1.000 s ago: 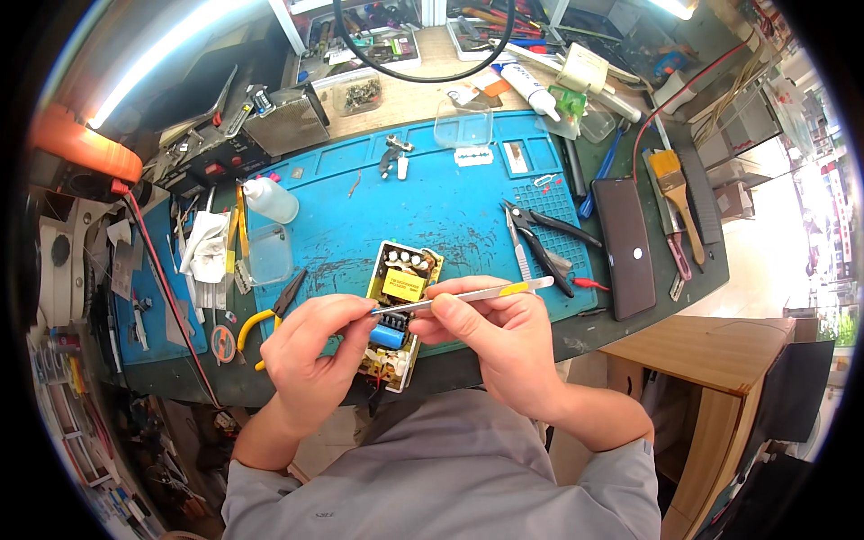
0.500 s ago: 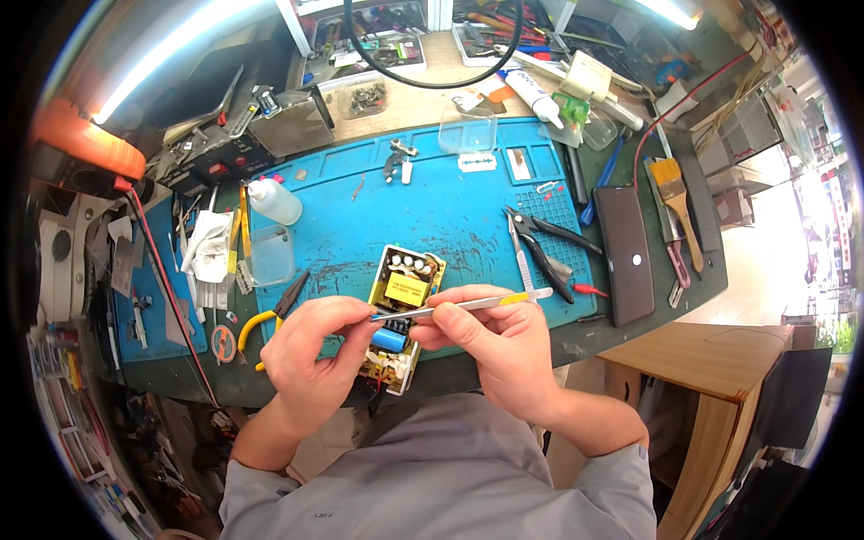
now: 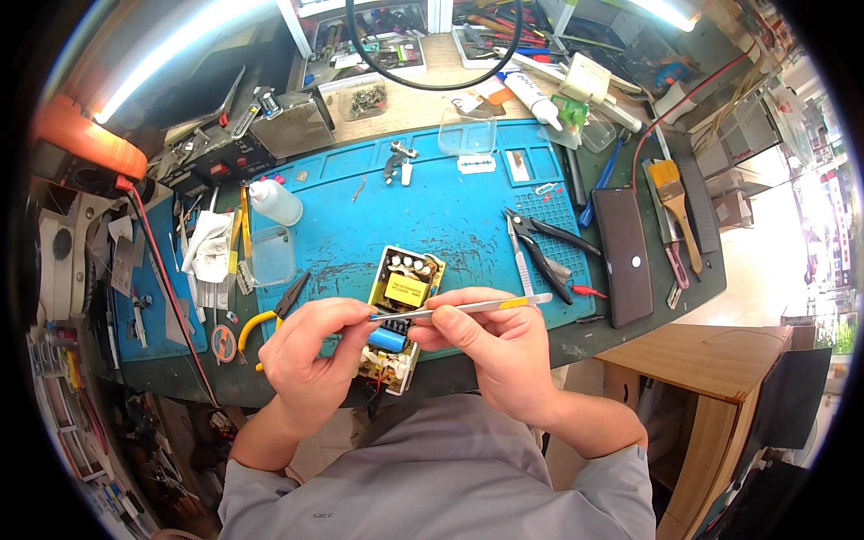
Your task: The person repairs a small electronic device by manipulating wires and components on a circuit board. They use tweezers to adjust parts and a soldering iron to make connections, working at a cluttered workbench.
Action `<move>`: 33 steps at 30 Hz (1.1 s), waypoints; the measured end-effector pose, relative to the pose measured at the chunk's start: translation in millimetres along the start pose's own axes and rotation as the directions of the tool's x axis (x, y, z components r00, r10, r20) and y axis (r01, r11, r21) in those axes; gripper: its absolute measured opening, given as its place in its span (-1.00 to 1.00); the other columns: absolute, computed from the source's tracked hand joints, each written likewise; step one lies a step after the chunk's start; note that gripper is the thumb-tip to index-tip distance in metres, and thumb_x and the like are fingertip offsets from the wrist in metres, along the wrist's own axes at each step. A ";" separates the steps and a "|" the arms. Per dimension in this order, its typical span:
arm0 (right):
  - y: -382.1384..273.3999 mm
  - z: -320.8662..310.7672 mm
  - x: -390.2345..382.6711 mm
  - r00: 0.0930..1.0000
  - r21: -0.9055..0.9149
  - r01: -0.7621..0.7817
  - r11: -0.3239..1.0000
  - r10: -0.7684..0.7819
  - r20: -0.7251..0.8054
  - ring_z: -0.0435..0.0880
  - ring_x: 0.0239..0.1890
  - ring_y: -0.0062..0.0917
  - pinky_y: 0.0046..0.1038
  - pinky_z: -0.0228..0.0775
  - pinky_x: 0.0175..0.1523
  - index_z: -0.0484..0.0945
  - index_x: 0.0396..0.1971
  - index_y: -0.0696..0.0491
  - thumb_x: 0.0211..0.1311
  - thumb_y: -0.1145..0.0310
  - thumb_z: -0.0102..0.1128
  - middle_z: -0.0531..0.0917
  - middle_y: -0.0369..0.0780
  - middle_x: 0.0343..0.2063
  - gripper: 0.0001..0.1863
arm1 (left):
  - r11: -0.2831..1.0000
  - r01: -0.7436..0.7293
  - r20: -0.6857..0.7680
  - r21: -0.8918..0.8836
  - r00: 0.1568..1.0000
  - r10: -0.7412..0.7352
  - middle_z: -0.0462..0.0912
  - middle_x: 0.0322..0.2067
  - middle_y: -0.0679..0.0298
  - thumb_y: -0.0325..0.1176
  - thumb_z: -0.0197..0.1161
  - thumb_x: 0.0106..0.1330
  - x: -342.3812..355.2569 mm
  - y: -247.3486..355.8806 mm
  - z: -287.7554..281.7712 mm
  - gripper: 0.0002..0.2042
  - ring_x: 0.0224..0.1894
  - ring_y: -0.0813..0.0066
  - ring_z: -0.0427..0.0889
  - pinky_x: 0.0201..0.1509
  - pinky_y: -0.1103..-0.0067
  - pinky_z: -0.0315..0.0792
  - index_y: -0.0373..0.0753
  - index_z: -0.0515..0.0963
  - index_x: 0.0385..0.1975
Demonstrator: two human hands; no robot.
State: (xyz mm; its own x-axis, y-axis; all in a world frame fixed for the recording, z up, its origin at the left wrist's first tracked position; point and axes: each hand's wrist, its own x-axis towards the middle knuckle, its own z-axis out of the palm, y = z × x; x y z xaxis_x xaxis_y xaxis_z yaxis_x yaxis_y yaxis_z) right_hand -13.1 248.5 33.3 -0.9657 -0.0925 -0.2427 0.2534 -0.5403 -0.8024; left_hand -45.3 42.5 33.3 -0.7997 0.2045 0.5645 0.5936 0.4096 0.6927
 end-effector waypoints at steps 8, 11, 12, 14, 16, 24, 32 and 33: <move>-6.8 -0.8 0.3 0.997 -0.154 0.071 0.986 -0.076 -0.025 0.79 -0.16 -0.40 -0.40 0.67 -0.03 0.61 -0.07 0.24 0.42 0.49 0.21 0.75 -0.09 -0.21 -0.81 | 0.981 0.146 0.047 -0.129 0.989 -0.141 0.70 -0.21 0.10 -0.62 0.48 0.12 -0.5 0.9 3.7 -0.65 -0.32 0.28 0.72 -0.31 0.50 0.61 -0.34 0.60 -0.07; -16.3 -2.2 1.3 0.966 -0.351 0.247 0.903 -0.257 0.020 0.79 -0.17 -0.42 -0.47 0.66 -0.07 0.61 -0.08 0.25 0.41 0.51 0.22 0.73 -0.11 -0.19 -0.83 | 0.992 0.124 0.059 0.032 0.990 -0.126 0.67 -0.14 0.07 -0.60 0.49 0.11 -5.8 -1.4 -1.3 -0.58 -0.28 0.28 0.70 -0.25 0.50 0.60 -0.35 0.58 0.00; -18.9 -5.6 3.9 0.946 -0.408 0.318 0.856 -0.316 0.073 0.78 -0.17 -0.43 -0.51 0.66 -0.10 0.60 -0.10 0.25 0.39 0.53 0.23 0.71 -0.12 -0.18 -0.84 | 0.988 0.134 0.084 0.077 0.987 -0.140 0.66 -0.14 0.06 -0.58 0.50 0.09 -9.9 0.4 -5.0 -0.58 -0.22 0.22 0.68 -0.18 0.45 0.59 -0.35 0.58 -0.01; -25.7 -11.1 6.9 0.939 -0.464 0.340 0.818 -0.323 0.119 0.78 -0.18 -0.44 -0.51 0.66 -0.10 0.61 -0.11 0.25 0.40 0.54 0.22 0.71 -0.12 -0.18 -0.85 | 0.987 0.153 0.092 0.054 0.983 -0.158 0.66 -0.15 0.07 -0.57 0.51 0.08 -22.1 1.6 -4.0 -0.58 -0.22 0.19 0.66 -0.17 0.42 0.57 -0.36 0.59 -0.02; -29.8 -11.7 7.3 0.943 -0.469 0.331 0.819 -0.305 0.133 0.78 -0.18 -0.44 -0.50 0.66 -0.08 0.60 -0.11 0.25 0.41 0.53 0.21 0.71 -0.12 -0.18 -0.85 | 0.988 0.147 0.082 0.039 0.985 -0.150 0.65 -0.18 0.09 -0.55 0.53 0.06 -25.7 2.5 -2.6 -0.59 -0.24 0.16 0.64 -0.20 0.39 0.53 -0.35 0.60 -0.05; -24.5 -5.9 4.7 0.994 -0.318 0.069 0.946 -0.036 0.108 0.76 -0.12 -0.43 -0.41 0.67 0.03 0.59 -0.08 0.29 0.42 0.51 0.20 0.72 -0.09 -0.14 -0.81 | 0.993 0.093 0.040 -0.069 0.995 -0.091 0.68 -0.25 0.18 -0.54 0.54 0.03 -13.4 0.6 6.3 -0.65 -0.31 0.25 0.65 -0.29 0.44 0.52 -0.31 0.64 -0.15; -18.5 -2.1 6.8 0.992 -0.248 0.063 0.967 -0.032 0.126 0.76 -0.11 -0.40 -0.35 0.67 0.10 0.59 -0.08 0.30 0.41 0.52 0.20 0.72 -0.07 -0.14 -0.81 | 0.967 0.195 0.041 -0.165 0.981 -0.191 0.71 -0.35 0.20 -0.61 0.50 0.04 -17.4 0.1 7.2 -0.74 -0.36 0.32 0.69 -0.35 0.50 0.55 -0.29 0.66 -0.26; -17.8 -1.9 6.5 0.991 -0.248 0.072 0.966 -0.042 0.123 0.76 -0.11 -0.40 -0.36 0.67 0.09 0.58 -0.07 0.30 0.41 0.52 0.21 0.72 -0.07 -0.14 -0.81 | 0.959 0.212 0.051 -0.187 0.977 -0.206 0.71 -0.34 0.20 -0.62 0.50 0.04 -16.5 0.3 5.8 -0.75 -0.36 0.32 0.69 -0.35 0.51 0.55 -0.28 0.66 -0.27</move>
State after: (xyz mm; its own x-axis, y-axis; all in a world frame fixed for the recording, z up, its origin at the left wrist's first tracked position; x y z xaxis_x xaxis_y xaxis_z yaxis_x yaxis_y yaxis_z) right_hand -23.8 259.1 45.0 -0.9752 -0.1719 -0.1392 0.1891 -0.3214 -0.9279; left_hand -32.4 44.4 21.6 -0.9082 0.1610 0.3862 0.4169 0.2700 0.8679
